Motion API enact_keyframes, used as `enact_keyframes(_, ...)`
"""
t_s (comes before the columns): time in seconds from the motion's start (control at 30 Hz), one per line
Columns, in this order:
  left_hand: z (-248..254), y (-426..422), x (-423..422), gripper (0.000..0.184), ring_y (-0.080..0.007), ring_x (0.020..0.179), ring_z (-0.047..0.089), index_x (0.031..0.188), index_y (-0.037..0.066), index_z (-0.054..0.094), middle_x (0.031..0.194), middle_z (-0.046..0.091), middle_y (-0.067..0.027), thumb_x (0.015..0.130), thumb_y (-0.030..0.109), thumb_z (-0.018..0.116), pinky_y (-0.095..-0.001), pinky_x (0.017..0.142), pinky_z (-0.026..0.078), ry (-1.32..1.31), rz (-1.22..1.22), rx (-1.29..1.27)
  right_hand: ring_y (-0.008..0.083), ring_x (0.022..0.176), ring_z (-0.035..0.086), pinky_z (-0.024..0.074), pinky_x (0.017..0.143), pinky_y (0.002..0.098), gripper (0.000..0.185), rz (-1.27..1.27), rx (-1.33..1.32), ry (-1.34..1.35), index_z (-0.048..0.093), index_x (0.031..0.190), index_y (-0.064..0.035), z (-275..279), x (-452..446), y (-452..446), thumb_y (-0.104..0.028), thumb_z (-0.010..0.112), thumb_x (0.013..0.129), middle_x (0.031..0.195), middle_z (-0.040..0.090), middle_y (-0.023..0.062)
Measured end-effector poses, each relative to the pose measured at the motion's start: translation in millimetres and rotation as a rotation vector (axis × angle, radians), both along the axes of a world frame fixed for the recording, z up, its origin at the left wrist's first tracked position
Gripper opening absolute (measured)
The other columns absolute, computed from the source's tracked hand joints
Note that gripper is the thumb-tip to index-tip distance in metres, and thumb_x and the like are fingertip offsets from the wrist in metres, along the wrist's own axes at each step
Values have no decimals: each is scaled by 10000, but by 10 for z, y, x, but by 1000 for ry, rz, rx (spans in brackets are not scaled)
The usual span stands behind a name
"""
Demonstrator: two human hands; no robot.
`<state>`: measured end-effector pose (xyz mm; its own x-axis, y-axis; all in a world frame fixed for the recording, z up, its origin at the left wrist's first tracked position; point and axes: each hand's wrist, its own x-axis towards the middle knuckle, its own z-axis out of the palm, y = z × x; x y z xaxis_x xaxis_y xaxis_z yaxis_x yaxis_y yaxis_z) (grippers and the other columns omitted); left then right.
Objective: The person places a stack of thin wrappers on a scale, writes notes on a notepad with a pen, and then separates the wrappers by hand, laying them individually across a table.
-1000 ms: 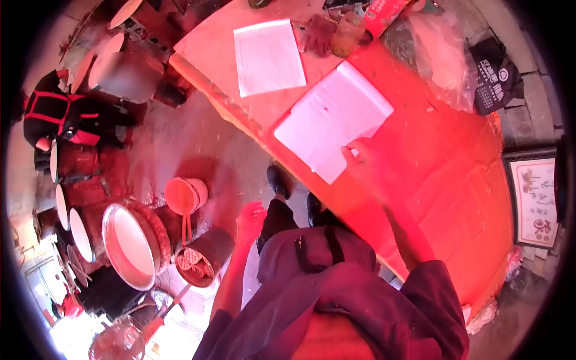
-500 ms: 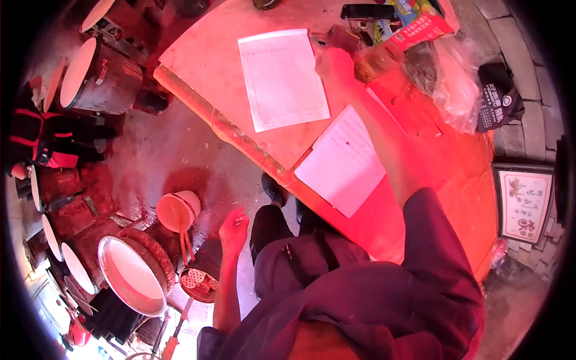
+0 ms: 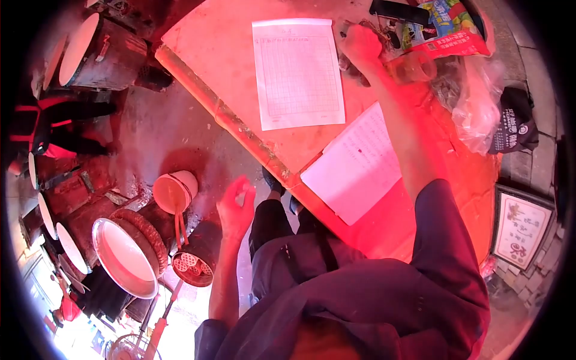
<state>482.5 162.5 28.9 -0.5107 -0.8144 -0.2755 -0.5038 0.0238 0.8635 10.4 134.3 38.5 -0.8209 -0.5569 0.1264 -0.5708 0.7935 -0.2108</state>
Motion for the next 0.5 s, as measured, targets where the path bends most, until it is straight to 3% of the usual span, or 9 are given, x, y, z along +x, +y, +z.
enact_keyframes(0.1, 114, -205, -573, 336, -329, 977, 686, 1176, 14, 658, 1092, 687, -182, 853, 99, 699, -385, 850, 548, 68, -143, -279, 421, 840, 695, 559, 715, 485, 276, 109, 125, -29, 743, 924, -30, 39, -64, 24, -265, 617, 854, 890, 710, 227)
enact_keyframes(0.2, 138, -399, -1047, 421, -402, 1160, 597, 1154, 31, 663, 1259, 624, -192, 749, 116, 743, -477, 960, 492, 106, -368, -734, 343, 765, 713, 558, 654, 424, 275, 183, -138, 43, 684, 1031, -1, 282, 210, -1, -235, 575, 937, 896, 720, 200)
enact_keyframes(0.3, 143, -446, -1367, 548, -381, 1305, 493, 1249, 61, 639, 1384, 550, -159, 724, 141, 775, -521, 1072, 406, 80, -477, -777, 285, 727, 706, 551, 639, 382, 346, 143, -611, -162, 627, 1099, -2, 657, 538, -1, -321, 591, 972, 887, 724, 157)
enact_keyframes(0.4, -2, -462, -1482, 566, -371, 1337, 464, 1258, 66, 631, 1415, 523, -156, 726, 183, 783, -542, 1095, 369, 66, -488, -786, 208, 691, 689, 535, 587, 312, 219, 213, -981, -640, 551, 1148, 12, 863, 768, 147, -163, 518, 1020, 898, 706, 137)
enact_keyframes(0.5, -18, -445, -1482, 536, -371, 1315, 487, 1233, 68, 647, 1392, 544, -155, 734, 205, 784, -536, 1082, 384, 56, -464, -793, 179, 682, 692, 539, 582, 290, 202, 101, -1133, -907, 507, 1167, 8, 785, 832, 274, -130, 483, 1021, 917, 682, 136)
